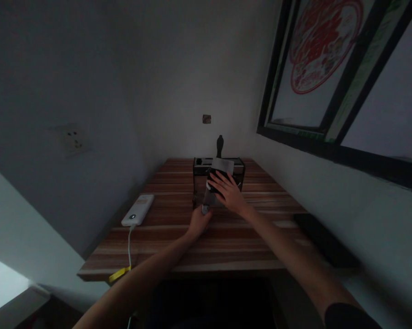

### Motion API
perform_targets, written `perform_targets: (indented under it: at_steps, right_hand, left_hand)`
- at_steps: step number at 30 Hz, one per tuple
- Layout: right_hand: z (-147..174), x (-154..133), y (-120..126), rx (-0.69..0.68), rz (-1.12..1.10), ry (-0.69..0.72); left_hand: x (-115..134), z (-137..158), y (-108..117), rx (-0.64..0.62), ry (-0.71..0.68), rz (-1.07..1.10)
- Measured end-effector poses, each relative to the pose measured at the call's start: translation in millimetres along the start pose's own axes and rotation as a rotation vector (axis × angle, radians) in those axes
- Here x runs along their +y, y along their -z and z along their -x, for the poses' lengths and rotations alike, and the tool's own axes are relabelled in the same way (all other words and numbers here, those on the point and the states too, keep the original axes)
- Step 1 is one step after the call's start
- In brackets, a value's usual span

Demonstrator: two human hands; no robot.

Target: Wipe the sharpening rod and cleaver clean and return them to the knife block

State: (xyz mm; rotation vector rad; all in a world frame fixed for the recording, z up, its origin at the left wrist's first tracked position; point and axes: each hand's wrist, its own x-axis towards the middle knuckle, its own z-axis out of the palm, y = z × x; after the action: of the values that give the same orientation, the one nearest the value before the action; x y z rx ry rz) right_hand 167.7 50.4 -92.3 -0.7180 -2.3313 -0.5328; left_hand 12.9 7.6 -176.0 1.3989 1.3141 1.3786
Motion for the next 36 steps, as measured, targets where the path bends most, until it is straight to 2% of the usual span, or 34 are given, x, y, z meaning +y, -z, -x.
perform_targets:
  at_steps: [15,26,36]
  right_hand:
    - [44.0,-45.2,-18.8,-0.115,-0.062,0.136]
    - [43.4,-44.0,-18.8,-0.111,-0.076,0.133]
    - [31.0,-29.6,-13.2,-0.102,-0.034,0.131]
  left_hand:
    - [-4.1,-1.1,2.7,-0.029,-0.054,0.065]
    - [-13.2,-2.9,2.3,-0.054,-0.060,0.062]
    - [-0.5,-0.6,1.2,-0.035,-0.015,0.001]
